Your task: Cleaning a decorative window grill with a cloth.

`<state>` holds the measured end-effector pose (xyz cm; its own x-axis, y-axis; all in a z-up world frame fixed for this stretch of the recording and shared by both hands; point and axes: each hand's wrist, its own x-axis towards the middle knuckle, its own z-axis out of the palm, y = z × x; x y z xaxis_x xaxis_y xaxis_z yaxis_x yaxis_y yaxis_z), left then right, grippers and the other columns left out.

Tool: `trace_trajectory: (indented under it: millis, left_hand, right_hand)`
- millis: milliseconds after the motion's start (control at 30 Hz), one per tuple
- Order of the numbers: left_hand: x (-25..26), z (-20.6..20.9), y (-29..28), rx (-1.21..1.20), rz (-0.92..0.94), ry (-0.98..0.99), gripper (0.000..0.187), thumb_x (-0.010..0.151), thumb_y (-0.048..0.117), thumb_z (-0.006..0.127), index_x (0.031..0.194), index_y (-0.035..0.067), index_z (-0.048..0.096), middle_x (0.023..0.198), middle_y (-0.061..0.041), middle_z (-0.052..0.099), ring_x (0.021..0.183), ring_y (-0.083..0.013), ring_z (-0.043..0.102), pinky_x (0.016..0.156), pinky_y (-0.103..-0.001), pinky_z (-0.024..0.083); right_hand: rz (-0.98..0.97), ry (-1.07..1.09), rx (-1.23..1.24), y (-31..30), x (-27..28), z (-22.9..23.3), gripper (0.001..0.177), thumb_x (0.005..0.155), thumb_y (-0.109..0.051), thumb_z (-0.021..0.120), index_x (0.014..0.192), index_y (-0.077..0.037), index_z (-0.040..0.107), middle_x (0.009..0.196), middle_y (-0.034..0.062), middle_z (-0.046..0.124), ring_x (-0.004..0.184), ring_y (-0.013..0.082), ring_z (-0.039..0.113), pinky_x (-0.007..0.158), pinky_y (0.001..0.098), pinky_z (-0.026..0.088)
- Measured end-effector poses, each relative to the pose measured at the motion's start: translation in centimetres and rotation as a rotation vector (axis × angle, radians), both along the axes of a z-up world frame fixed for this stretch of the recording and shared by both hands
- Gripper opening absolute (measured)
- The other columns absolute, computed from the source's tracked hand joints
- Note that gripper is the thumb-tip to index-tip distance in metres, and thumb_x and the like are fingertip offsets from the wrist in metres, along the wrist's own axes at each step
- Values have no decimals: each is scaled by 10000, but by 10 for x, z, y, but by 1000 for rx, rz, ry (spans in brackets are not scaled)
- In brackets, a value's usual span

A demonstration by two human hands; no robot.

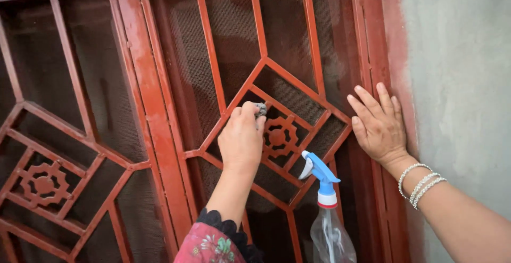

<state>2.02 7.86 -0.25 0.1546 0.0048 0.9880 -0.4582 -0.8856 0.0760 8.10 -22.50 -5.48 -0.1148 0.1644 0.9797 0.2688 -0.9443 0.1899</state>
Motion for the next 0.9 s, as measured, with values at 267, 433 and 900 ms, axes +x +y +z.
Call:
trace_trajectory:
  millis: [267,433,900]
  left_hand:
    - [-8,-6,15,2,-18,25,166,926,240,686,1032,119,644,998,-85,706,909,-314,681,756,-461,540]
    - [-20,-26,34,-2,42,116,141,936,226,661,1027,119,656,990,-90,701,912,-313,682,751,-472,531]
    - [-19,-43,53,39,140,180,92,961,200,623,975,112,645,925,-81,681,868,-284,692,725,-446,543]
  right_hand:
    - [1,1,-10,-3,1,1,470,1045,-307,484,1467,-135,597,1608,65,475,1539,387,334,1233,584,262]
    - [4,2,-22,-1,1,1,473,1045,-299,487,1476,-137,595,1617,66,469,1548,387,324,1240,582,254]
    - [-26,2,-11,-1,3,1,484,1039,-306,484,1480,-136,592,1627,58,464,1556,383,315,1245,578,252]
